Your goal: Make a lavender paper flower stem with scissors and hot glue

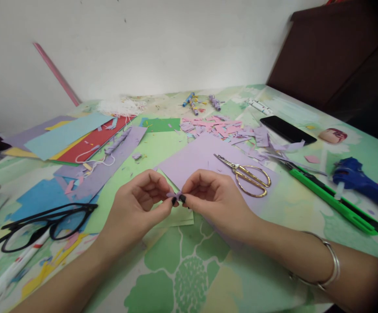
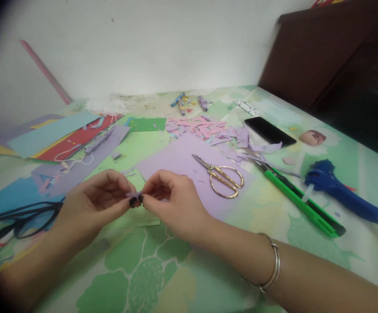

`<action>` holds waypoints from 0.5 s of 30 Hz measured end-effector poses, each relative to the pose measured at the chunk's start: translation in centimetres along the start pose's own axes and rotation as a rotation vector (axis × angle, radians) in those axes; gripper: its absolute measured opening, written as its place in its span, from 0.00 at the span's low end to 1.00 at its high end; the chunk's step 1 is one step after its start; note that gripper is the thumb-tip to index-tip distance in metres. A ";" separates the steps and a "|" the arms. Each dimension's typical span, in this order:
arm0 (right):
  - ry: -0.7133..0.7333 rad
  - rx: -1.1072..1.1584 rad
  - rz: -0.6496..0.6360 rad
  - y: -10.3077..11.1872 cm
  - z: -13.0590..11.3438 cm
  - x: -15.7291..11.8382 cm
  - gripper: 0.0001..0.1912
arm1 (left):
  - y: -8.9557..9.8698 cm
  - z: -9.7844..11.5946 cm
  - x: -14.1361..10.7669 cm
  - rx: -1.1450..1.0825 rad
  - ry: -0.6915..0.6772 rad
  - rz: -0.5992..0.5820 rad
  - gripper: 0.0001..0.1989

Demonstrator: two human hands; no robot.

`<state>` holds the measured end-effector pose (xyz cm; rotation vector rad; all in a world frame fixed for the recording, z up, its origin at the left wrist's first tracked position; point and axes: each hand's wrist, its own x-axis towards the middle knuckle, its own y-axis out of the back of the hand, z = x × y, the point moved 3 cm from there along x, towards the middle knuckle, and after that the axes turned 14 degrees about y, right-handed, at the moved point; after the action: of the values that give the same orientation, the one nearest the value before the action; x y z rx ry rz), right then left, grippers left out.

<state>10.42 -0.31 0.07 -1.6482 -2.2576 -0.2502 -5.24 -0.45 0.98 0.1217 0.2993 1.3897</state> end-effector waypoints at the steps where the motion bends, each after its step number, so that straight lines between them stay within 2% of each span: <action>1: 0.002 -0.008 -0.002 0.0 0.0 0.0 0.03 | 0.0 0.0 0.0 0.000 0.005 0.002 0.07; 15: 0.043 -0.049 0.011 0.0 -0.1 0.1 0.04 | -0.1 -0.4 0.1 -0.037 -0.013 -0.027 0.07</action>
<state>10.43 -0.22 0.18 -1.6634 -2.2271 -0.3378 -5.26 -0.44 0.52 0.0956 0.2630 1.3662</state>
